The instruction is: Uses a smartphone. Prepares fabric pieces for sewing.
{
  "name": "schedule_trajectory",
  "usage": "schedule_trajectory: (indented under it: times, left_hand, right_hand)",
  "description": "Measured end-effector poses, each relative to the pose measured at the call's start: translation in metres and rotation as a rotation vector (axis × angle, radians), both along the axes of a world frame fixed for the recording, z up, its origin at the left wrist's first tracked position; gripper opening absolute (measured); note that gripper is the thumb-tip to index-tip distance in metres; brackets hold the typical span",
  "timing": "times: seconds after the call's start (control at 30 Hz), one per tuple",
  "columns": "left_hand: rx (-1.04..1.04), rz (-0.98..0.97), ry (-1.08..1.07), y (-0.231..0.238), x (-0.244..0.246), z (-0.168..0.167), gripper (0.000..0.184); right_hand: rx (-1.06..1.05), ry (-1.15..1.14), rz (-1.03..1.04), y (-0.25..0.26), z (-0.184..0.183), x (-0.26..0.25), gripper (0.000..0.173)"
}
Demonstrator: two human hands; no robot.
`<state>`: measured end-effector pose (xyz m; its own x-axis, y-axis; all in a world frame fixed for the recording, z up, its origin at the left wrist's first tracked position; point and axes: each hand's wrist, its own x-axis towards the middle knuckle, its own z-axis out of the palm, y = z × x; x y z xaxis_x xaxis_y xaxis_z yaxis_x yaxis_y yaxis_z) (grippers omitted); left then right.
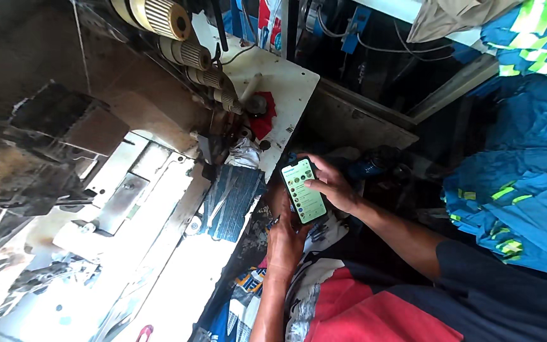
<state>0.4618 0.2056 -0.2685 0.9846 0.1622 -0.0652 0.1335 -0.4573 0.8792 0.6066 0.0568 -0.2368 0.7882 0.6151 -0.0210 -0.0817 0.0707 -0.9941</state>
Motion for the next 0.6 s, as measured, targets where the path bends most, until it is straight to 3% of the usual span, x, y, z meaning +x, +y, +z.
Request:
schedule_trajectory:
  times: [0.6]
  left_hand:
    - [-0.036, 0.002, -0.006, 0.0032, 0.0004, 0.0, 0.097]
  right_hand:
    - [0.005, 0.005, 0.084, -0.0055, -0.0057, 0.0063, 0.06]
